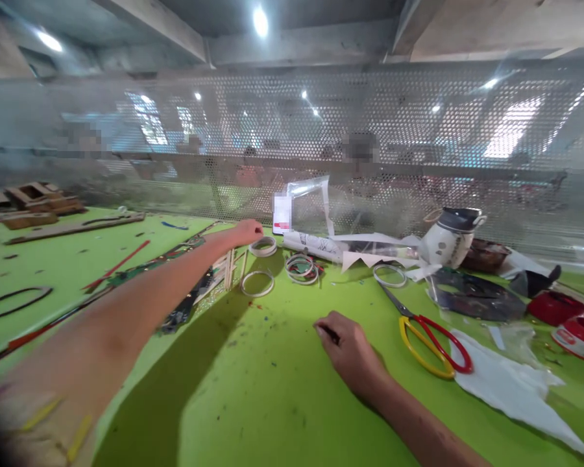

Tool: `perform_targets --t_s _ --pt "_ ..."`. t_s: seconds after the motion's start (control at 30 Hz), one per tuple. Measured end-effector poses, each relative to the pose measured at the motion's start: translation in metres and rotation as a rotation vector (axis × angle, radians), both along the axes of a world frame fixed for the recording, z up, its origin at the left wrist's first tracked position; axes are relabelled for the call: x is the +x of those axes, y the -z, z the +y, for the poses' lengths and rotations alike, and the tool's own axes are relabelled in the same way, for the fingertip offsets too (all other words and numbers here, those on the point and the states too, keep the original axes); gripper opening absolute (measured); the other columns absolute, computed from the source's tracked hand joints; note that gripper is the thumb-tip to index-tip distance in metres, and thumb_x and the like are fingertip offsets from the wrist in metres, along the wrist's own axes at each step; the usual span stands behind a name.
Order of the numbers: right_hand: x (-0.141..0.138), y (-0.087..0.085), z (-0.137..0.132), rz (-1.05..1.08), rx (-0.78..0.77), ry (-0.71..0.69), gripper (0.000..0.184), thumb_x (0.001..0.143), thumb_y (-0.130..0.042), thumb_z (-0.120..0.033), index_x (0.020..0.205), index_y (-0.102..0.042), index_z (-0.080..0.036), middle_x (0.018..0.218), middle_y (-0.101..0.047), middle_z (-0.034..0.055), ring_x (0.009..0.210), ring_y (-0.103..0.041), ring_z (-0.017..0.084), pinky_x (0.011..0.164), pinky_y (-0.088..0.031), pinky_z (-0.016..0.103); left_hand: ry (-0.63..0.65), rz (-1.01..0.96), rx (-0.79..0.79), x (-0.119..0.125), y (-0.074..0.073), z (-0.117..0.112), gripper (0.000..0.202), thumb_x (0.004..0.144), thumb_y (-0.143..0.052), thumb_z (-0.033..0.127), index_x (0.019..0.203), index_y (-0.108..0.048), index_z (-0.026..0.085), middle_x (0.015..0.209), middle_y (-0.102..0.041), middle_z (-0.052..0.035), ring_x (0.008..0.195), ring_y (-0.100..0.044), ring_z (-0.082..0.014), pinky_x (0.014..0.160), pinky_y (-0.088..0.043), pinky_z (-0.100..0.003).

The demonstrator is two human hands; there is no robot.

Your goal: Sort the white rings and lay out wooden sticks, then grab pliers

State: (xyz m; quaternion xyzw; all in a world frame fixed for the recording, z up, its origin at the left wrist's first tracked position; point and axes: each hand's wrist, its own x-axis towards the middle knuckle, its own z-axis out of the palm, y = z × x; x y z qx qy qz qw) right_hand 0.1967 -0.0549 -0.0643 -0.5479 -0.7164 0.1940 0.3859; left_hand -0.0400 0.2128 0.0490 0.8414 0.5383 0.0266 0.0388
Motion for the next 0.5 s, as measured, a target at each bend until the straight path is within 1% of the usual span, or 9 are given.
perform_targets --t_s 0.07,0.13,0.23,0.3,0.33,0.4,0.5 --pt "0.001 0.001 0.002 -0.003 0.018 -0.013 0.018 0.093 -0.053 -0.021 0.087 -0.07 -0.017 0.08 -0.069 0.006 0.073 -0.063 0.02 0.067 -0.049 0.03 -0.034 0.073 -0.038 -0.01 0.008 -0.019 0.03 0.093 -0.058 0.038 0.11 -0.064 0.014 0.11 -0.065 -0.0077 0.098 -0.064 -0.0219 0.085 -0.054 -0.041" --pt "0.002 0.003 0.003 0.0 0.024 -0.024 0.019 0.092 -0.053 -0.021 0.087 -0.07 -0.017 0.08 -0.069 0.0063 0.073 -0.063 0.02 0.067 -0.049 0.03 -0.047 0.129 -0.078 -0.016 0.02 -0.041 0.029 0.094 -0.058 0.039 0.107 -0.065 0.014 0.108 -0.066 -0.0068 0.096 -0.064 -0.0214 0.085 -0.054 -0.039" --pt "0.003 0.004 0.006 -0.006 0.04 -0.03 0.019 0.092 -0.053 -0.021 0.086 -0.071 -0.017 0.08 -0.07 0.0066 0.073 -0.064 0.02 0.067 -0.05 0.031 -0.054 0.177 -0.116 -0.017 0.039 -0.068 0.031 0.094 -0.058 0.038 0.114 -0.062 0.014 0.113 -0.064 -0.0089 0.097 -0.063 -0.0205 0.084 -0.054 -0.041" --pt "0.003 0.005 0.007 -0.014 0.055 -0.025 0.019 0.091 -0.053 -0.021 0.086 -0.071 -0.017 0.081 -0.071 0.0067 0.073 -0.064 0.02 0.068 -0.05 0.031 -0.07 0.191 -0.114 -0.015 0.046 -0.077 0.031 0.093 -0.059 0.036 0.117 -0.062 0.015 0.117 -0.063 -0.01 0.1 -0.063 -0.0214 0.086 -0.054 -0.041" --pt "0.003 0.006 0.008 -0.019 0.063 -0.022 0.019 0.091 -0.053 -0.021 0.086 -0.072 -0.017 0.081 -0.072 0.0068 0.073 -0.065 0.02 0.068 -0.05 0.031 -0.077 0.191 -0.11 -0.014 0.047 -0.079 0.031 0.093 -0.06 0.035 0.117 -0.061 0.015 0.118 -0.062 -0.0102 0.101 -0.063 -0.0219 0.086 -0.054 -0.041" --pt "0.003 0.006 0.008 -0.025 0.077 -0.015 0.02 0.09 -0.054 -0.02 0.086 -0.072 -0.016 0.081 -0.072 0.0072 0.073 -0.065 0.02 0.069 -0.05 0.031 -0.079 0.176 -0.1 -0.012 0.044 -0.081 0.032 0.092 -0.061 0.034 0.118 -0.061 0.014 0.118 -0.062 -0.0103 0.101 -0.063 -0.0222 0.085 -0.054 -0.04" --pt "0.002 0.006 0.009 -0.026 0.085 -0.013 0.02 0.09 -0.054 -0.019 0.087 -0.073 -0.015 0.081 -0.072 0.0076 0.073 -0.065 0.019 0.069 -0.051 0.031 -0.049 0.098 -0.057 -0.011 0.031 -0.079 0.032 0.092 -0.061 0.035 0.117 -0.061 0.014 0.115 -0.063 -0.0088 0.098 -0.063 -0.0221 0.083 -0.055 -0.04"
